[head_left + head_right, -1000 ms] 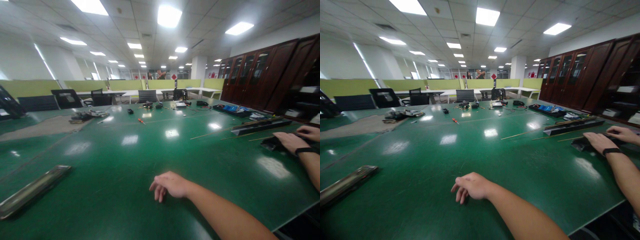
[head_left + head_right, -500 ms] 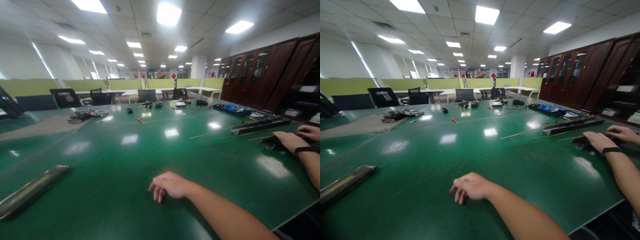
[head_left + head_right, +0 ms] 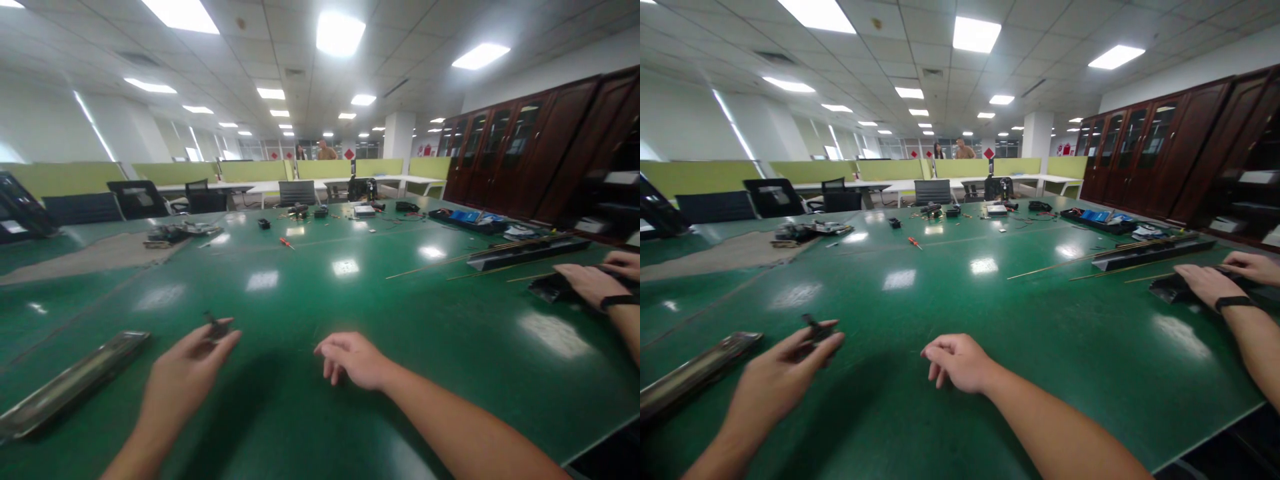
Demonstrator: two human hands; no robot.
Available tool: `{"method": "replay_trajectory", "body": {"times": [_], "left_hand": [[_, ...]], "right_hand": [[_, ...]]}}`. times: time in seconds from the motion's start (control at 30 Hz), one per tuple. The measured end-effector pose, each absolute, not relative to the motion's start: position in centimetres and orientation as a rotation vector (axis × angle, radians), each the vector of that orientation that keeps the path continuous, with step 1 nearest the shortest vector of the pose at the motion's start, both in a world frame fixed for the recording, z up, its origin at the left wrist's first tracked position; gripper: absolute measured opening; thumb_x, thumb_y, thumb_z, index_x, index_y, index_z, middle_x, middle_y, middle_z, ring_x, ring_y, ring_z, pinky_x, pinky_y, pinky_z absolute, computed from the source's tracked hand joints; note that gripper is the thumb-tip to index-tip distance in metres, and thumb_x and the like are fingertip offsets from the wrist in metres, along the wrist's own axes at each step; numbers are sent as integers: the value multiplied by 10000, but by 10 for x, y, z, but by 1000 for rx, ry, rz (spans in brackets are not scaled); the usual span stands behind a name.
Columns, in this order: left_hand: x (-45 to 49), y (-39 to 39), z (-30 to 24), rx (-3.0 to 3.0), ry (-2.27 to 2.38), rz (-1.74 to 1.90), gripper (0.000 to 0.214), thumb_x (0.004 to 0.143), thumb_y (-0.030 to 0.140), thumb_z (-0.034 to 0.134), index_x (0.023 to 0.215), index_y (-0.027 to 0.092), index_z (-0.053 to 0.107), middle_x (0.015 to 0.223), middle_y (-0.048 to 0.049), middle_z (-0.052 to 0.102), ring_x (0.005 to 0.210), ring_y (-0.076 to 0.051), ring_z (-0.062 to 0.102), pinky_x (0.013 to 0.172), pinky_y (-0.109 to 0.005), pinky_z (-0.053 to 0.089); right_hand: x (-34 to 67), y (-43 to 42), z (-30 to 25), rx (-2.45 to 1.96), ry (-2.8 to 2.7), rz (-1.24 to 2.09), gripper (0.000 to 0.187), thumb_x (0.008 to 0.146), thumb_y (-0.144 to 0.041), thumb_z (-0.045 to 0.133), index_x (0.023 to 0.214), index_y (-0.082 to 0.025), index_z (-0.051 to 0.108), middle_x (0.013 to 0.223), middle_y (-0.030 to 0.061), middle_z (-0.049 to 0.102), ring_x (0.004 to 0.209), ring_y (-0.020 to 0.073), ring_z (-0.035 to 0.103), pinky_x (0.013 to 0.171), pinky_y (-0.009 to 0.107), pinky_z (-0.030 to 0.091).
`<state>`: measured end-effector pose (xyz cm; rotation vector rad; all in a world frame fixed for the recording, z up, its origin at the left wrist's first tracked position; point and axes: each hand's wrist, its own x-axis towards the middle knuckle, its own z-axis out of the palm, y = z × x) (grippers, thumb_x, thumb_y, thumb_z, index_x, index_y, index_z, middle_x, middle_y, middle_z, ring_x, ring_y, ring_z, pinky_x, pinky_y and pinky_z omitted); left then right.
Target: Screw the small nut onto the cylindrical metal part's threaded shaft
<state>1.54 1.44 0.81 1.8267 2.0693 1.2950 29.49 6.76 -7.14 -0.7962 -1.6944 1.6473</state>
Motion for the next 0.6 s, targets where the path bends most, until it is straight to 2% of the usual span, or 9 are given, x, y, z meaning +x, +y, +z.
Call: {"method": "replay_trajectory", "body": {"times": [0.07,0.17,0.27,0.37,0.47,0.6], "left_hand": [[50,36,-8,2034,1778,1220,457,801,561,622,1024,174,714,951,-83,719,799,-227,675,718,-312,550],[91,54,-34,2312,1468,992,302,899,403,569,1099,214,693,1005,-70,689,889,-207,648,797,-302,525],[101,53,-52,2406,1342,835,255,909,316,575,1133,255,680,1045,-54,667,922,-190,636,820,-284,508],[92,50,-61,2419,1305,794,267,898,281,595,1153,268,672,1064,-49,664,942,-190,635,840,-288,505],[85,52,-67,2358,1338,894,354,856,264,651,1209,250,635,1051,-50,678,954,-203,637,859,-314,507],[85,57,-72,2289,1351,978,283,815,236,693,1097,238,670,1027,-44,695,938,-208,648,850,-323,511]], "right_hand": [[300,72,-70,-839,-1642,1512,316,910,-339,552,1133,-122,608,708,-3,629,529,108,575,528,226,414],[307,76,-69,-858,-1630,1301,391,803,-190,600,1189,-148,551,769,-14,620,566,100,564,561,227,430],[309,74,-71,-844,-1767,1157,565,690,-63,584,1234,-186,500,871,-6,636,604,88,549,568,210,416],[307,72,-75,-819,-1903,1148,618,656,-33,566,1244,-208,488,874,-12,641,609,88,553,556,196,404],[304,72,-78,-831,-1931,1154,551,666,-47,580,1191,-203,523,828,-24,631,589,88,547,545,191,403],[302,73,-75,-905,-1896,1117,270,731,-138,639,998,-173,636,728,-26,609,581,99,524,555,207,412]]}}
